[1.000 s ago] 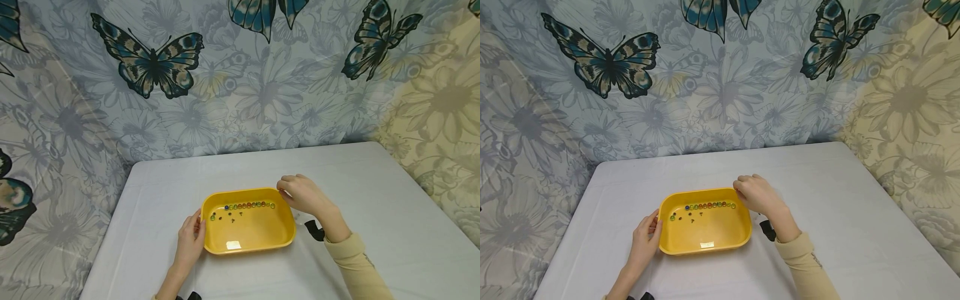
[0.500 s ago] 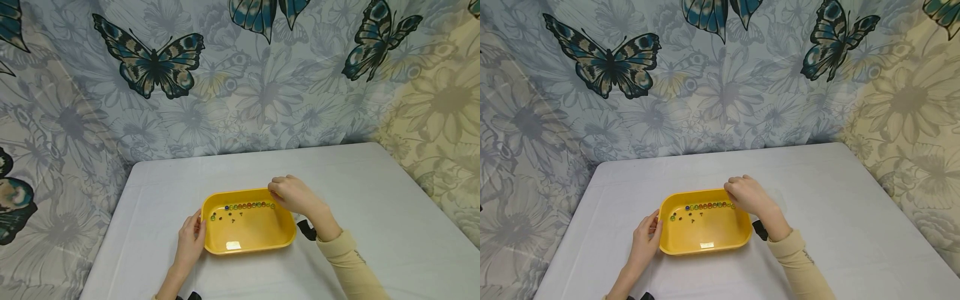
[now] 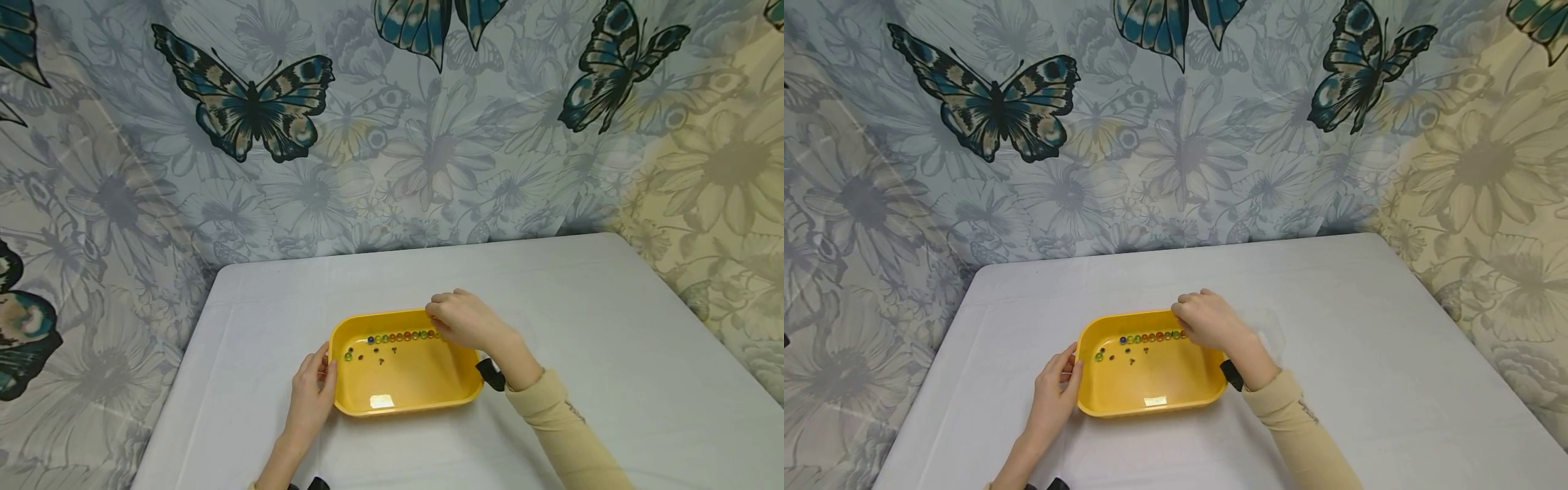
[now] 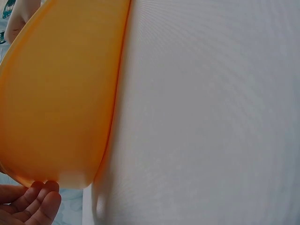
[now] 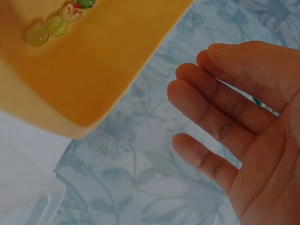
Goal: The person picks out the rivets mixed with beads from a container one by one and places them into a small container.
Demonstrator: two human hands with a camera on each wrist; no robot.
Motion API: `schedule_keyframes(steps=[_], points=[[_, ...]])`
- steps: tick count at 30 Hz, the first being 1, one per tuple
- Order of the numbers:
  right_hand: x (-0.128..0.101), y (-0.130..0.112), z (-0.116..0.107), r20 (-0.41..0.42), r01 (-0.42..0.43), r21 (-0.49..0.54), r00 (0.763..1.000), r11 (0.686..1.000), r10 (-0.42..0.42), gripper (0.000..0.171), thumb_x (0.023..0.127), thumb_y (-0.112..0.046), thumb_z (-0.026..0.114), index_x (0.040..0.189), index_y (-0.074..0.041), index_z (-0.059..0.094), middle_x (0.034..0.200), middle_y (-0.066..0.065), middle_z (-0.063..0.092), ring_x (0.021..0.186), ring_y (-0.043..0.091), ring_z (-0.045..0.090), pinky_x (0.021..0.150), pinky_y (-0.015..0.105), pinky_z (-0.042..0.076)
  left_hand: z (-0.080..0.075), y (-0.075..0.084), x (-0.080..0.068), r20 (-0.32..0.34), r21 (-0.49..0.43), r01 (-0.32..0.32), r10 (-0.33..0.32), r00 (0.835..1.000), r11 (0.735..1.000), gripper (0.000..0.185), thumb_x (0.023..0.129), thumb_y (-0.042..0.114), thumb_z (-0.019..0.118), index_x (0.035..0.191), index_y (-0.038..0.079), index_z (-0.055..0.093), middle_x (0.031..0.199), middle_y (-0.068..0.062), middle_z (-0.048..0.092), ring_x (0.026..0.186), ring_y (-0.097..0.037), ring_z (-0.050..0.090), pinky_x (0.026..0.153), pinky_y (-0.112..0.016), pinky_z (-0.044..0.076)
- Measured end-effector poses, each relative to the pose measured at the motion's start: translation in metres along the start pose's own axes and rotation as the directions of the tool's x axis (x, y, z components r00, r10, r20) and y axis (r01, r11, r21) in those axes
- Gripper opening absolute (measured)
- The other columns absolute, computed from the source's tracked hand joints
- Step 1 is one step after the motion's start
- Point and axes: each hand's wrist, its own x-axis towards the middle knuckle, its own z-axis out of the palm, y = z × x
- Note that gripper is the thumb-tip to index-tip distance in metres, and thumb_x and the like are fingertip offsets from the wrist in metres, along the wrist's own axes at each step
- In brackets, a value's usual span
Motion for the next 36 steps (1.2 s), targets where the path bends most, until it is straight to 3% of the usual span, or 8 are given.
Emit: schedule_keyframes(steps=[13, 26, 36], points=[[0.009, -0.002, 0.005, 0.04, 0.024, 0.015, 0.999, 1.0, -0.024, 0.023, 0.08, -0.004, 0.067, 0.068, -0.015, 0.051, 0.063, -0.007, 0.04, 0.058, 0.009, 0.036, 0.058, 0.025, 0.029, -0.001, 0.002, 0.001, 0.015, 0.006, 0.031, -0.031, 0.999, 1.0, 0.038, 0.091, 0.006, 0.057, 0.127, -0.006, 0.051, 0.089, -0.004, 0.053, 0.078, -0.012, 0.051, 0.07, -0.025, 0.051], [0.019, -0.004, 0.011, 0.09, 0.038, -0.006, 0.995, 0.999, -0.037, 0.024, 0.082, -0.005, 0.065, 0.067, -0.015, 0.049, 0.061, -0.006, 0.036, 0.057, 0.009, 0.031, 0.058, 0.026, 0.024, 0.0, 0.0, 0.0, 0.008, -0.001, 0.017, -0.017, 1.0, 1.0, 0.038, 0.09, 0.005, 0.057, 0.127, -0.006, 0.051, 0.089, -0.004, 0.053, 0.078, -0.012, 0.052, 0.07, -0.024, 0.051], [0.025, -0.006, 0.015, 0.133, 0.035, 0.019, 0.99, 0.999, -0.038, 0.028, 0.082, -0.005, 0.065, 0.066, -0.014, 0.045, 0.061, -0.004, 0.035, 0.055, 0.01, 0.029, 0.058, 0.028, 0.031, 0.0, -0.001, 0.001, 0.001, 0.001, 0.009, -0.009, 1.0, 1.0, 0.038, 0.091, 0.005, 0.057, 0.126, -0.006, 0.052, 0.089, -0.004, 0.053, 0.078, -0.011, 0.051, 0.069, -0.024, 0.051]])
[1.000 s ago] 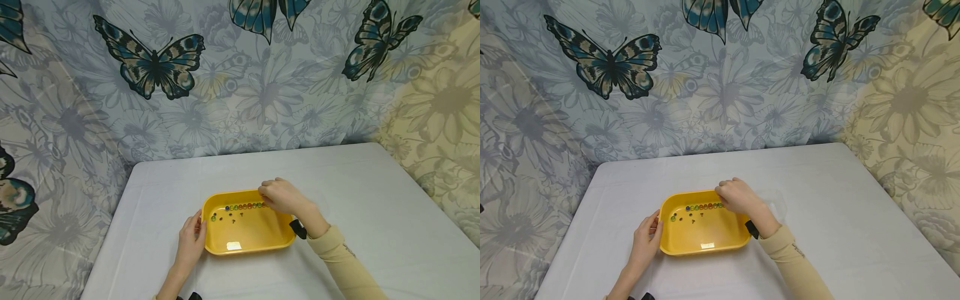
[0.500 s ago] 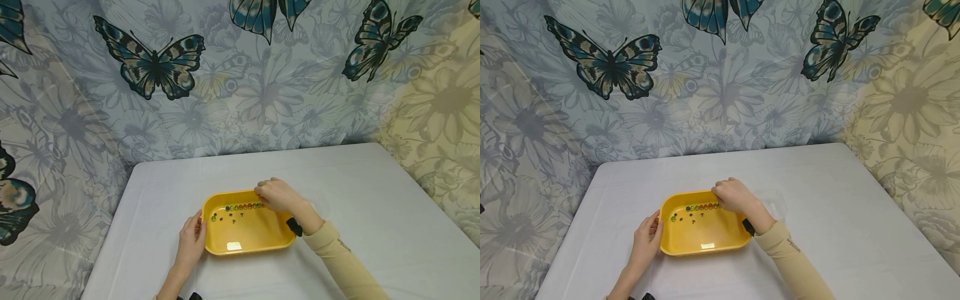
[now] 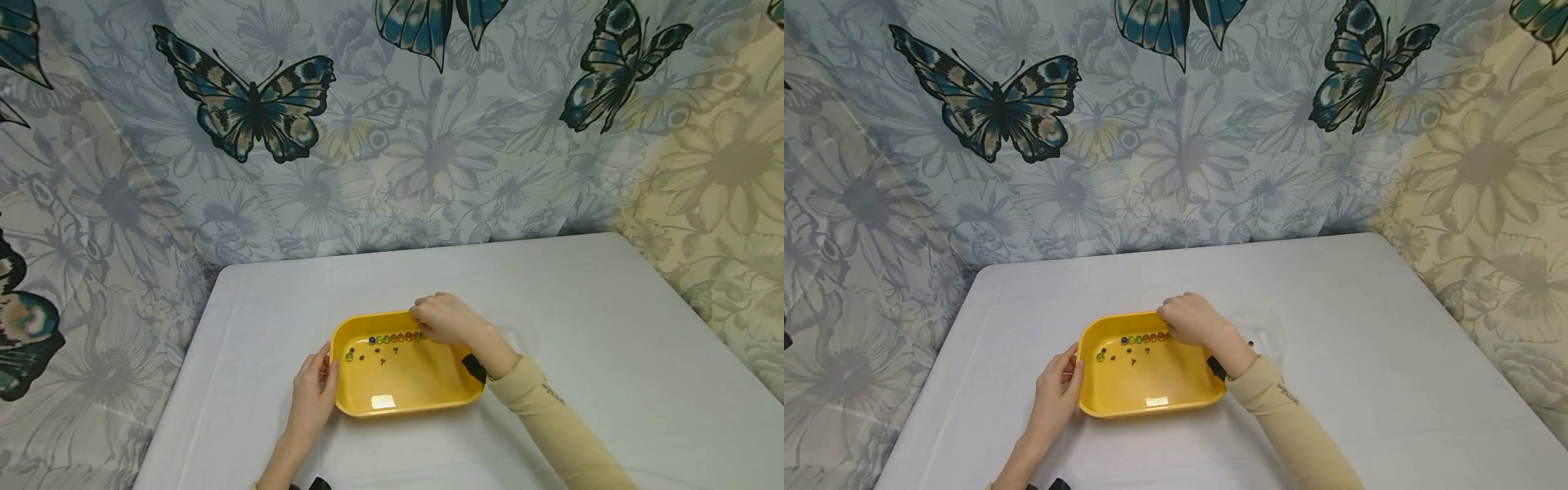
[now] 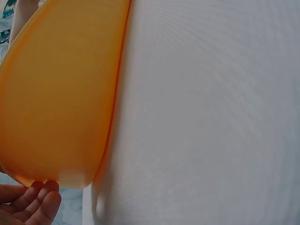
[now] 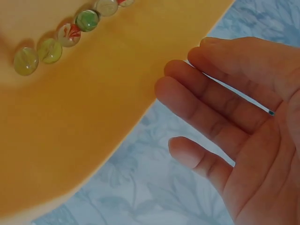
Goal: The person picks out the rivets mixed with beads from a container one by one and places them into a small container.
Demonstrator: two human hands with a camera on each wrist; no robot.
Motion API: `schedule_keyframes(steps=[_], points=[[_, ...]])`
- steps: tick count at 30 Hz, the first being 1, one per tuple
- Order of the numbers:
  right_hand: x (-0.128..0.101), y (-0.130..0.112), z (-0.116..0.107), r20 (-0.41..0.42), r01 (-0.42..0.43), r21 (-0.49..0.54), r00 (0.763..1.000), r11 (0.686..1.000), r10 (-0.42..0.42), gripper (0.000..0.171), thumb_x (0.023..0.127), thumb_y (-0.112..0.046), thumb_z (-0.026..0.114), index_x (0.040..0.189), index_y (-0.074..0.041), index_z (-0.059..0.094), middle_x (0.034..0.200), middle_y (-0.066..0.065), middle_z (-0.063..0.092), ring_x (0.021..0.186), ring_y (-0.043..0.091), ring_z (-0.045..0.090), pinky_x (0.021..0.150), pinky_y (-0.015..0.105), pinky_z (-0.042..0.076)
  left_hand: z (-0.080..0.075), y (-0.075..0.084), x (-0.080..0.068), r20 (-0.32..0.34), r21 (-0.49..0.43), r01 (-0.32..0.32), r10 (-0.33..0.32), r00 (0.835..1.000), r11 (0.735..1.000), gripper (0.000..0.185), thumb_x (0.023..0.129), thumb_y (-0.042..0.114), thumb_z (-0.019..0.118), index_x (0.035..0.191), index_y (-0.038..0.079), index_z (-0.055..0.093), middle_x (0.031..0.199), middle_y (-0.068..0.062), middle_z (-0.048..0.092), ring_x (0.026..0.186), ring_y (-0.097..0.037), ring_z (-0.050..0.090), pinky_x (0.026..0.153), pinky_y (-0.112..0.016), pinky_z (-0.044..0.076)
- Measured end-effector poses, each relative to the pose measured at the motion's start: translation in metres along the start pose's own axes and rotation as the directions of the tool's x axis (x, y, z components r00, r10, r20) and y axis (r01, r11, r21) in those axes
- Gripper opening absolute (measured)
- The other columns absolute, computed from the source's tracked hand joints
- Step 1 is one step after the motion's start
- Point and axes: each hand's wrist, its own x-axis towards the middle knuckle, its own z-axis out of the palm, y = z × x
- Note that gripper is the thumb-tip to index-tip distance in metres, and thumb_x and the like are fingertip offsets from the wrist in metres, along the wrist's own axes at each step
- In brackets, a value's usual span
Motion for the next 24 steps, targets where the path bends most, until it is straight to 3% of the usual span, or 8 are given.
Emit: schedule_keyframes(steps=[10, 24], points=[[0.006, 0.0, 0.007, 0.041, -0.019, 0.01, 0.999, 1.0, 0.019, 0.023, 0.081, -0.005, 0.067, 0.067, -0.013, 0.05, 0.063, -0.004, 0.042, 0.056, 0.012, 0.035, 0.058, 0.027, 0.039, 0.001, -0.001, -0.001, 0.001, 0.002, -0.024, 0.024, 1.0, 1.0, 0.036, 0.091, 0.003, 0.055, 0.126, -0.008, 0.051, 0.088, -0.005, 0.053, 0.078, -0.013, 0.052, 0.069, -0.024, 0.051], [0.008, -0.004, 0.016, 0.062, -0.022, -0.018, 0.998, 1.0, 0.023, 0.02, 0.082, -0.001, 0.062, 0.067, -0.012, 0.052, 0.062, -0.003, 0.045, 0.054, 0.01, 0.031, 0.052, 0.023, 0.03, 0.001, 0.0, 0.0, -0.007, -0.003, -0.02, 0.02, 1.0, 1.0, 0.038, 0.09, 0.003, 0.057, 0.126, -0.008, 0.051, 0.087, -0.003, 0.053, 0.076, -0.011, 0.051, 0.068, -0.023, 0.051]])
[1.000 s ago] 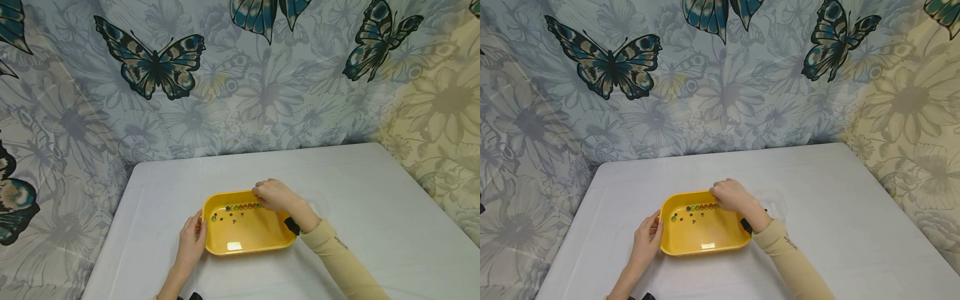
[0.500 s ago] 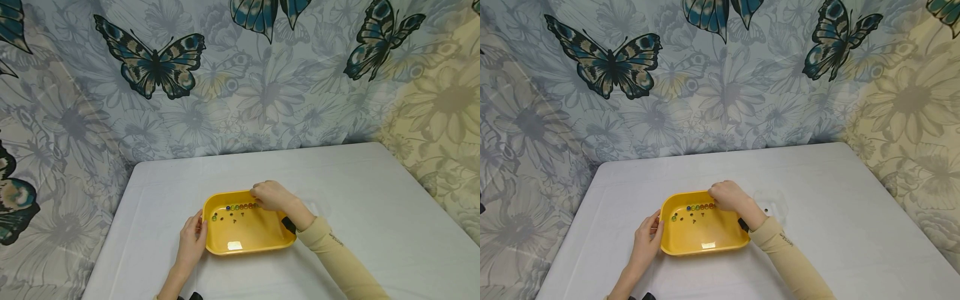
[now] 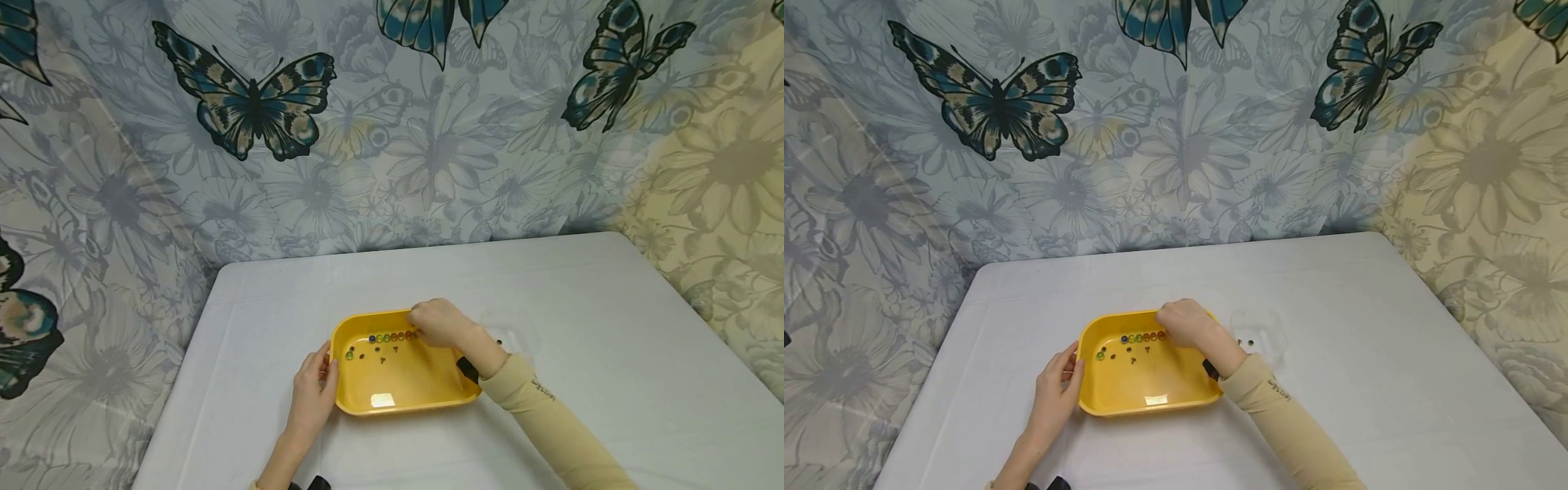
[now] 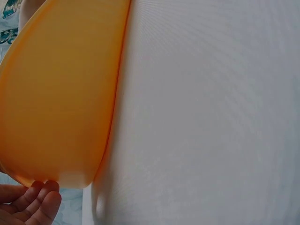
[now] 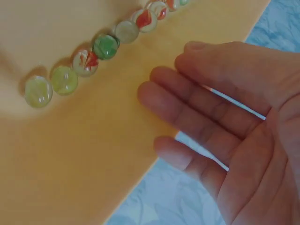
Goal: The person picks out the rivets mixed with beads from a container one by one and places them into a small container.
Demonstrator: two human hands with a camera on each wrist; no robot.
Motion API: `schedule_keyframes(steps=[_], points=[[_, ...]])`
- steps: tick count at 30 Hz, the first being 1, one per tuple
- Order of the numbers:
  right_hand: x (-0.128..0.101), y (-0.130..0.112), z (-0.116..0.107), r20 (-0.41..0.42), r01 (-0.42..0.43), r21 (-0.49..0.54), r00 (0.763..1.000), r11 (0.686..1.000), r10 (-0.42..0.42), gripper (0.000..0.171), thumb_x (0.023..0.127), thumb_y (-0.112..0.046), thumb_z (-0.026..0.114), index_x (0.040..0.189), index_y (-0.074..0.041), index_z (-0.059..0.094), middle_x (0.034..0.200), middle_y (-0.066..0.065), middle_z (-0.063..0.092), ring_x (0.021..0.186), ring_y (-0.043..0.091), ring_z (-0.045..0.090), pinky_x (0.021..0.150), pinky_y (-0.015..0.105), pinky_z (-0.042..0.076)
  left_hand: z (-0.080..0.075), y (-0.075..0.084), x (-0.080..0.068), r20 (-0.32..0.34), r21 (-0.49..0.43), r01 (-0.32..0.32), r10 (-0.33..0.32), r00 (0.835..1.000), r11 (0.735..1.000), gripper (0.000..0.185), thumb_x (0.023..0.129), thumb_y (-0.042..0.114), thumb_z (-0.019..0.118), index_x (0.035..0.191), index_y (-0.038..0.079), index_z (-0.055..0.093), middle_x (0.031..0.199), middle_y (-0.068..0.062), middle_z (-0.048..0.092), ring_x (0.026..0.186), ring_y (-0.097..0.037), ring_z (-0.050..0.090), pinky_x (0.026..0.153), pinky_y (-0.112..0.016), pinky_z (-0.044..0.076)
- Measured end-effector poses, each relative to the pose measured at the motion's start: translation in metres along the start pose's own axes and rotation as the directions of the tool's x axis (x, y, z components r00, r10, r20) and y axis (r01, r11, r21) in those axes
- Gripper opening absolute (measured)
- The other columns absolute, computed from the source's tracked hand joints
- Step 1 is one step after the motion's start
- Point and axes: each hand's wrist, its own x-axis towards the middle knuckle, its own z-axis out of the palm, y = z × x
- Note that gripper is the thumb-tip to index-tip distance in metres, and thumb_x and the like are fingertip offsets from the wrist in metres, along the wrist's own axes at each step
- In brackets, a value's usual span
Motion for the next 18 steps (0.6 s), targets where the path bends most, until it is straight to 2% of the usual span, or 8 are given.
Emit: schedule_keyframes(steps=[8, 18], points=[[0.0014, -0.0038, 0.0039, 0.053, -0.026, -0.035, 0.998, 0.999, 0.027, 0.014, 0.086, -0.004, 0.061, 0.073, -0.009, 0.058, 0.068, 0.002, 0.054, 0.055, 0.012, 0.035, 0.051, 0.024, 0.036, -0.0005, -0.0012, 0.0004, 0.013, 0.002, 0.017, -0.018, 1.0, 1.0, 0.038, 0.091, 0.004, 0.056, 0.127, -0.007, 0.05, 0.089, -0.003, 0.053, 0.078, -0.011, 0.051, 0.07, -0.024, 0.051], [0.0011, -0.0082, 0.0106, 0.033, -0.004, -0.134, 0.999, 0.991, 0.008, 0.016, 0.086, -0.011, 0.064, 0.072, -0.01, 0.057, 0.066, 0.003, 0.054, 0.051, 0.011, 0.036, 0.047, 0.023, 0.037, -0.0009, 0.0, 0.0004, 0.019, 0.0, 0.022, -0.022, 1.0, 1.0, 0.038, 0.091, 0.005, 0.056, 0.127, -0.006, 0.05, 0.09, -0.004, 0.053, 0.079, -0.011, 0.051, 0.071, -0.025, 0.051]])
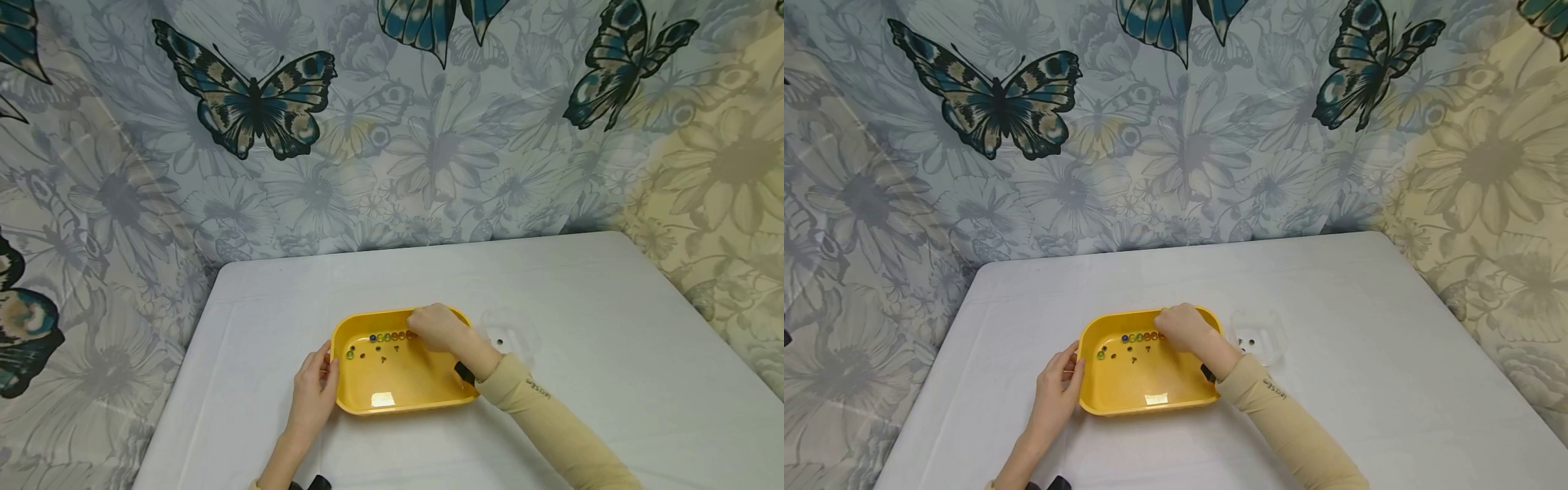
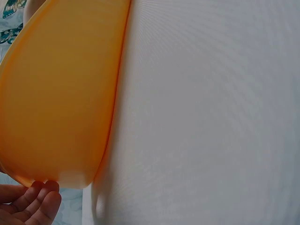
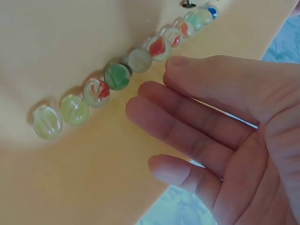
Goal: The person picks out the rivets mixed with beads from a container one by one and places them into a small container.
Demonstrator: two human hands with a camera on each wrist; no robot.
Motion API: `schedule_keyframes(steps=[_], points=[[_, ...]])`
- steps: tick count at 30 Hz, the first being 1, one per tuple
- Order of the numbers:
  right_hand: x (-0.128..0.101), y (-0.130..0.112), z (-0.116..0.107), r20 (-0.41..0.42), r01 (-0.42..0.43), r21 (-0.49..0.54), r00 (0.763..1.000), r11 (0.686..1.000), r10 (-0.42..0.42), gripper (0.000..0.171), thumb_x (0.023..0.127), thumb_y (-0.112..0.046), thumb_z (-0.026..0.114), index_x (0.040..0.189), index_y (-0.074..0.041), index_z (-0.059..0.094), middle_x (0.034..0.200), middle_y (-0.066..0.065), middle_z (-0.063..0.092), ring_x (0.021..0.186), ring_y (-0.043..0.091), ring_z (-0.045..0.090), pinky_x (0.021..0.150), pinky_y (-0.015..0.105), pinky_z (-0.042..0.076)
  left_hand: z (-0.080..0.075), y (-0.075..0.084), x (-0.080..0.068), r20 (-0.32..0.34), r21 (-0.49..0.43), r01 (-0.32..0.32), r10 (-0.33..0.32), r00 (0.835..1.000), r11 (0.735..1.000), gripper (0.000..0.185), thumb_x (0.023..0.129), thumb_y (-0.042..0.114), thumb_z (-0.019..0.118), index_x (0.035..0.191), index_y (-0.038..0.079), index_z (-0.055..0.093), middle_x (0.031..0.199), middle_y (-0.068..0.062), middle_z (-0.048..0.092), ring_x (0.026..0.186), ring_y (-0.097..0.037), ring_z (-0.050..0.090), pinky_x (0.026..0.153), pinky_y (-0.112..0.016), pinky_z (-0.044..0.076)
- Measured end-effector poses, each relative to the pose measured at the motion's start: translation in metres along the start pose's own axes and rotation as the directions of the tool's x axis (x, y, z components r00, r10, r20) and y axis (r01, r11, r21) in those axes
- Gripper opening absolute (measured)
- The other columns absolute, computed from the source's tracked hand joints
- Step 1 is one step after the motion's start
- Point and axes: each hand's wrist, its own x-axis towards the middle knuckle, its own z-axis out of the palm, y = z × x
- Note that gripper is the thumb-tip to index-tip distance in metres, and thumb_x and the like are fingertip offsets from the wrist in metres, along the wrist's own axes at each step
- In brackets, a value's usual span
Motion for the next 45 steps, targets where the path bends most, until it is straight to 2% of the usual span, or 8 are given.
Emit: schedule_keyframes(steps=[6, 13, 18, 25, 37, 45], points=[[-0.001, -0.003, 0.003, 0.008, -0.018, -0.034, 1.0, 0.999, 0.018, 0.017, 0.088, -0.012, 0.062, 0.071, -0.012, 0.059, 0.065, 0.002, 0.054, 0.049, 0.009, 0.03, 0.045, 0.021, 0.026, 0.0, 0.001, 0.0, 0.001, -0.002, 0.001, -0.001, 1.0, 1.0, 0.038, 0.091, 0.005, 0.056, 0.127, -0.007, 0.05, 0.089, -0.003, 0.053, 0.078, -0.011, 0.051, 0.07, -0.024, 0.051], [-0.002, -0.003, 0.005, 0.002, -0.035, -0.032, 0.999, 0.999, 0.035, 0.018, 0.089, -0.012, 0.061, 0.071, -0.012, 0.058, 0.064, 0.002, 0.052, 0.049, 0.009, 0.026, 0.046, 0.021, 0.021, 0.001, 0.0, 0.0, -0.017, -0.001, -0.031, 0.031, 0.999, 1.0, 0.037, 0.091, 0.003, 0.056, 0.125, -0.008, 0.051, 0.087, -0.003, 0.053, 0.077, -0.011, 0.051, 0.068, -0.024, 0.051], [-0.002, -0.003, 0.007, -0.015, -0.036, -0.012, 0.999, 0.999, 0.036, 0.021, 0.088, -0.01, 0.061, 0.069, -0.012, 0.055, 0.06, 0.002, 0.045, 0.049, 0.009, 0.022, 0.046, 0.022, 0.017, 0.001, -0.001, 0.001, -0.013, -0.002, -0.021, 0.021, 1.0, 1.0, 0.037, 0.091, 0.004, 0.056, 0.126, -0.007, 0.052, 0.087, -0.003, 0.053, 0.077, -0.011, 0.051, 0.068, -0.023, 0.051], [-0.003, -0.003, 0.008, -0.032, -0.031, 0.013, 0.999, 0.999, 0.031, 0.019, 0.089, -0.011, 0.061, 0.07, -0.012, 0.056, 0.062, 0.002, 0.047, 0.05, 0.01, 0.024, 0.047, 0.021, 0.018, 0.001, -0.001, 0.001, -0.007, 0.004, -0.019, 0.019, 1.0, 1.0, 0.038, 0.091, 0.005, 0.056, 0.126, -0.007, 0.051, 0.087, -0.003, 0.053, 0.077, -0.011, 0.051, 0.069, -0.024, 0.051], [-0.002, -0.002, 0.012, -0.047, -0.022, -0.002, 0.999, 1.0, 0.021, 0.016, 0.088, -0.01, 0.062, 0.073, -0.011, 0.058, 0.064, 0.003, 0.05, 0.051, 0.01, 0.027, 0.047, 0.021, 0.021, 0.001, -0.001, 0.001, -0.029, 0.01, -0.037, 0.037, 0.999, 0.999, 0.036, 0.09, 0.004, 0.057, 0.124, -0.008, 0.053, 0.086, -0.003, 0.053, 0.076, -0.011, 0.052, 0.067, -0.023, 0.051], [-0.001, -0.001, 0.014, -0.044, -0.024, 0.005, 0.999, 1.0, 0.024, 0.015, 0.088, -0.01, 0.062, 0.073, -0.011, 0.057, 0.065, 0.002, 0.049, 0.053, 0.011, 0.03, 0.047, 0.021, 0.024, 0.0, -0.001, 0.001, -0.007, 0.002, -0.014, 0.014, 1.0, 1.0, 0.038, 0.091, 0.005, 0.057, 0.127, -0.006, 0.051, 0.087, -0.003, 0.053, 0.077, -0.011, 0.051, 0.069, -0.024, 0.051]])
